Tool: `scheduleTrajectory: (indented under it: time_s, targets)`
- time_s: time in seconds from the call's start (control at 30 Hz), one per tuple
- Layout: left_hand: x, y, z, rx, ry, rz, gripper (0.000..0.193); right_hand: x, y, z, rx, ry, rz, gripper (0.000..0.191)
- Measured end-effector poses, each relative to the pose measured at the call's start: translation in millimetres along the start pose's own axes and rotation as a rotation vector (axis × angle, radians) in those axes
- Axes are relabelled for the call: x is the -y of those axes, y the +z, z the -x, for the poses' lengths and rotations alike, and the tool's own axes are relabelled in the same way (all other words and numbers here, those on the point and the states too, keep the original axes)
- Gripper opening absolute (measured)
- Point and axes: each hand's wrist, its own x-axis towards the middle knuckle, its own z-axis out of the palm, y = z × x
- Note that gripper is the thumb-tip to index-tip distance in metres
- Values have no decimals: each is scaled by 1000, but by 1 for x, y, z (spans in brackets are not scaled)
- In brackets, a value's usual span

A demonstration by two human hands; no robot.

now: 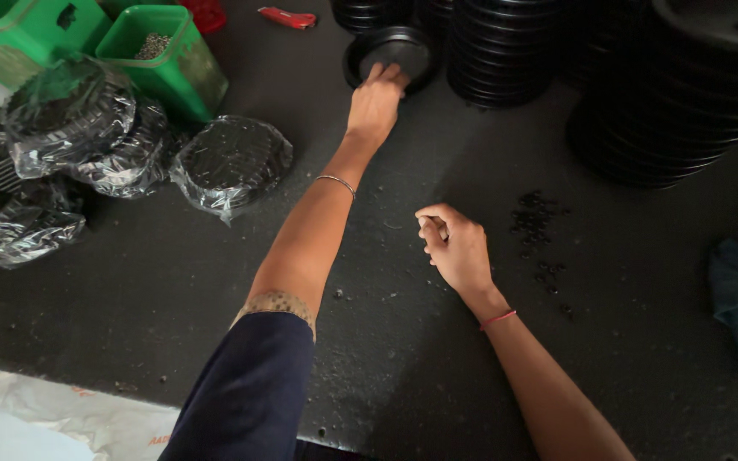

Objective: The person places a ribbed black plastic lid onto a round plastic base and presses it to seat it, then wipes the assembled part with a blue cloth. They set finished assemblies aside and wrap completed parts in clear plastic wrap on the workbench.

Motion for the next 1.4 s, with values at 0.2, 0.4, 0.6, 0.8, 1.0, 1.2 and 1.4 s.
scheduleTrajectory:
  time_s: [0.2, 0.4, 0.6, 0.8, 1.0, 1.2, 1.4]
  targets:
    - [1, 6, 1, -40, 30, -162, 22, -6, -2, 3, 5, 25, -37, 13]
    - [-37, -54, 41, -248, 91, 7, 65, -5, 1, 6, 5, 11, -21, 14]
    - [-56, -184, 143, -639, 151, 175, 42, -2, 6, 15, 41, -4, 52, 15]
    - [74, -243, 208, -1341, -943, 1546, 37, 0, 10, 26, 23, -129, 122, 14]
    - [113, -197, 252, -1255, -1166, 1320, 50, 3, 10, 29, 8, -167, 321, 15]
    - [94, -193, 234, -905, -1640, 691, 101, 4, 11, 35, 2, -147, 181, 17]
    - [83, -204, 208, -511, -1641, 555, 120, 8, 10, 34, 16, -113, 223, 17]
